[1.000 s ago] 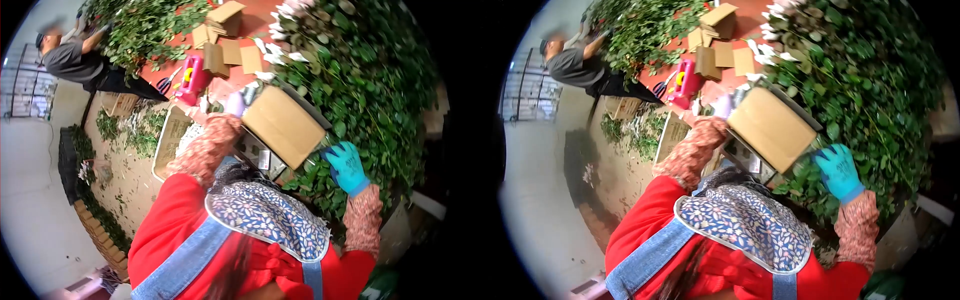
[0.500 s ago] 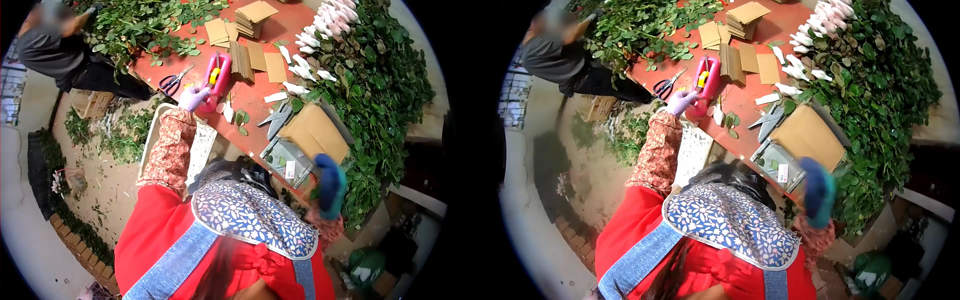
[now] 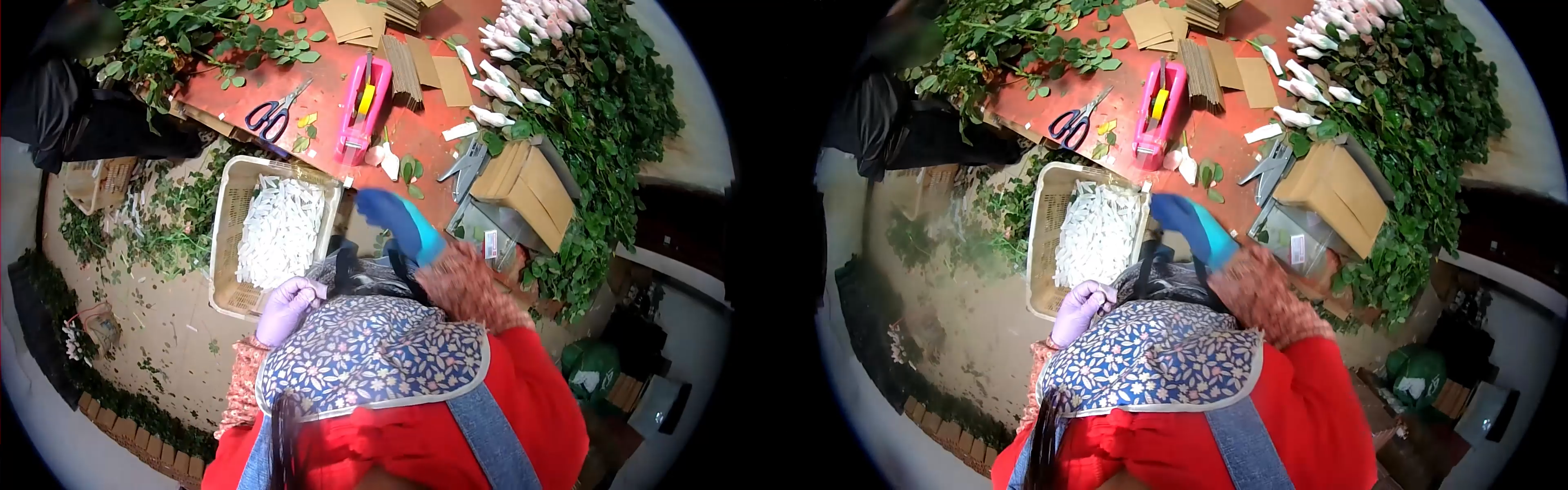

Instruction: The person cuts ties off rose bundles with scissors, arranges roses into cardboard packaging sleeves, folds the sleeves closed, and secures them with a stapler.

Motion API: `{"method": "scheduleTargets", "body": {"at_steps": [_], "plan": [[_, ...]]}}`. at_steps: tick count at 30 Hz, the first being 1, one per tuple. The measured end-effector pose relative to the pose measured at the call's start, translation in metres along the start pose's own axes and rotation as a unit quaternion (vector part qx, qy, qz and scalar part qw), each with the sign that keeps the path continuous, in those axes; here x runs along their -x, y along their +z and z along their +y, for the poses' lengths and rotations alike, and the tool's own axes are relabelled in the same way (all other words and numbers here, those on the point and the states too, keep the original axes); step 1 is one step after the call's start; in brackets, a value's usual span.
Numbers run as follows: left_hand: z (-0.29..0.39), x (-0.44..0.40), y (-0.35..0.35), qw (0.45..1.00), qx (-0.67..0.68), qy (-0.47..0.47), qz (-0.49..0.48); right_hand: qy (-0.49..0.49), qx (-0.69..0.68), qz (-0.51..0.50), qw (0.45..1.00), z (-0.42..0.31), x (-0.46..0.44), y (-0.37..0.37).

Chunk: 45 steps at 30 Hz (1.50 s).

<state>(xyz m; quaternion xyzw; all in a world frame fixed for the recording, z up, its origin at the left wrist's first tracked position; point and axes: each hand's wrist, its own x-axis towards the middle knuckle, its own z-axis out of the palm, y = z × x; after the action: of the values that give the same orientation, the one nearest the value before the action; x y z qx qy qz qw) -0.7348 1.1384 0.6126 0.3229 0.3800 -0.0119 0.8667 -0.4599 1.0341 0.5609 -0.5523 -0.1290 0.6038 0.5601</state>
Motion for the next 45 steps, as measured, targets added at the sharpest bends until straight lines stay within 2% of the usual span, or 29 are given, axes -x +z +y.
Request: {"method": "scheduleTargets", "body": {"at_steps": [2, 6, 7, 8, 10, 11, 12, 13, 14, 16, 18, 19, 20, 21, 23, 24, 25, 26, 28, 29, 31, 34, 35, 37, 38, 39, 41, 43, 45], "plan": [[-0.011, -0.006, -0.008, 1.0, -0.007, -0.007, 0.022, 0.074, -0.144, 0.061, 0.985, 0.002, -0.044, 0.007], [-0.048, -0.027, -0.022, 0.997, -0.05, -0.002, 0.053, 0.111, -0.121, 0.084, 0.983, -0.006, -0.093, 0.021], [-0.056, -0.034, -0.025, 0.997, -0.051, -0.003, 0.065, 0.135, -0.136, 0.114, 0.975, 0.004, -0.105, 0.02], [-0.051, -0.041, -0.021, 0.992, -0.086, -0.055, 0.075, 0.161, -0.152, 0.145, 0.964, 0.023, -0.112, 0.018], [-0.087, -0.05, -0.04, 0.991, -0.066, -0.094, 0.069, 0.186, -0.224, 0.125, 0.948, 0.079, -0.116, -0.012], [-0.086, -0.046, -0.041, 0.989, -0.065, -0.112, 0.07, 0.13, -0.414, -0.077, 0.897, 0.119, -0.131, -0.037], [-0.095, -0.044, -0.034, 0.988, -0.056, -0.128, 0.063, 0.131, -0.539, -0.29, 0.78, 0.159, -0.146, -0.063], [-0.097, -0.044, -0.027, 0.983, -0.092, -0.144, 0.063, 0.083, -0.396, -0.157, 0.901, 0.099, -0.095, -0.044], [-0.106, -0.045, -0.019, 0.987, -0.085, -0.123, 0.057, 0.084, -0.206, -0.019, 0.975, 0.026, -0.041, -0.019], [-0.106, -0.055, 0.007, 0.991, -0.083, -0.107, 0.008, -0.037, -0.049, -0.043, 0.997, -0.015, 0.009, -0.043], [-0.086, -0.067, 0.054, 0.991, -0.096, -0.07, -0.055, -0.137, 0.093, -0.016, 0.986, -0.066, 0.055, -0.064], [-0.071, -0.075, 0.076, 0.985, -0.14, -0.051, -0.09, -0.195, 0.11, 0.003, 0.975, -0.096, 0.083, -0.072], [-0.054, -0.078, 0.104, 0.977, -0.165, -0.034, -0.134, -0.093, -0.105, 0.049, 0.989, -0.114, 0.097, -0.101], [-0.032, -0.076, 0.136, 0.972, -0.18, -0.013, -0.151, -0.209, -0.099, 0.016, 0.973, -0.123, 0.108, -0.127], [0.005, -0.068, 0.205, 0.953, -0.238, 0.006, -0.187, -0.264, -0.012, 0.179, 0.948, -0.167, 0.164, -0.153], [0.018, -0.067, 0.239, 0.937, -0.282, 0.003, -0.207, -0.305, -0.031, 0.112, 0.945, -0.177, 0.182, -0.196], [0.015, -0.071, 0.31, 0.928, -0.292, 0.038, -0.228, -0.326, 0.016, 0.202, 0.923, -0.185, 0.213, -0.249], [0.014, -0.08, 0.34, 0.915, -0.306, 0.067, -0.254, -0.261, -0.02, 0.311, 0.913, -0.192, 0.229, -0.256], [-0.012, -0.112, 0.385, 0.909, -0.269, 0.155, -0.277, -0.289, 0.073, 0.39, 0.872, -0.184, 0.238, -0.3], [-0.018, -0.123, 0.397, 0.923, -0.264, 0.083, -0.266, -0.29, 0.061, 0.384, 0.875, -0.176, 0.235, -0.327], [-0.024, -0.13, 0.424, 0.933, -0.243, 0.048, -0.261, -0.172, 0.09, 0.292, 0.937, -0.161, 0.219, -0.376], [-0.033, -0.13, 0.463, 0.946, -0.236, 0.026, -0.222, -0.06, 0.341, 0.158, 0.925, -0.168, 0.198, -0.418], [-0.038, -0.131, 0.471, 0.951, -0.226, 0.022, -0.211, -0.059, 0.335, 0.149, 0.929, -0.164, 0.191, -0.429], [-0.042, -0.137, 0.481, 0.955, -0.222, 0.041, -0.191, -0.035, 0.459, 0.06, 0.886, -0.168, 0.178, -0.44], [-0.043, -0.141, 0.485, 0.957, -0.218, 0.059, -0.181, 0.029, 0.371, 0.094, 0.924, -0.164, 0.174, -0.44], [-0.039, -0.145, 0.489, 0.962, -0.209, 0.042, -0.173, 0.033, 0.47, 0.069, 0.879, -0.179, 0.17, -0.435], [-0.043, -0.147, 0.492, 0.962, -0.214, 0.045, -0.167, 0.041, 0.552, 0.043, 0.832, -0.173, 0.162, -0.44], [-0.046, -0.144, 0.491, 0.962, -0.222, 0.036, -0.153, 0.006, 0.655, -0.025, 0.755, -0.144, 0.143, -0.451], [-0.051, -0.143, 0.489, 0.965, -0.214, 0.018, -0.151, 0.035, 0.638, -0.012, 0.769, -0.133, 0.137, -0.451]]}}
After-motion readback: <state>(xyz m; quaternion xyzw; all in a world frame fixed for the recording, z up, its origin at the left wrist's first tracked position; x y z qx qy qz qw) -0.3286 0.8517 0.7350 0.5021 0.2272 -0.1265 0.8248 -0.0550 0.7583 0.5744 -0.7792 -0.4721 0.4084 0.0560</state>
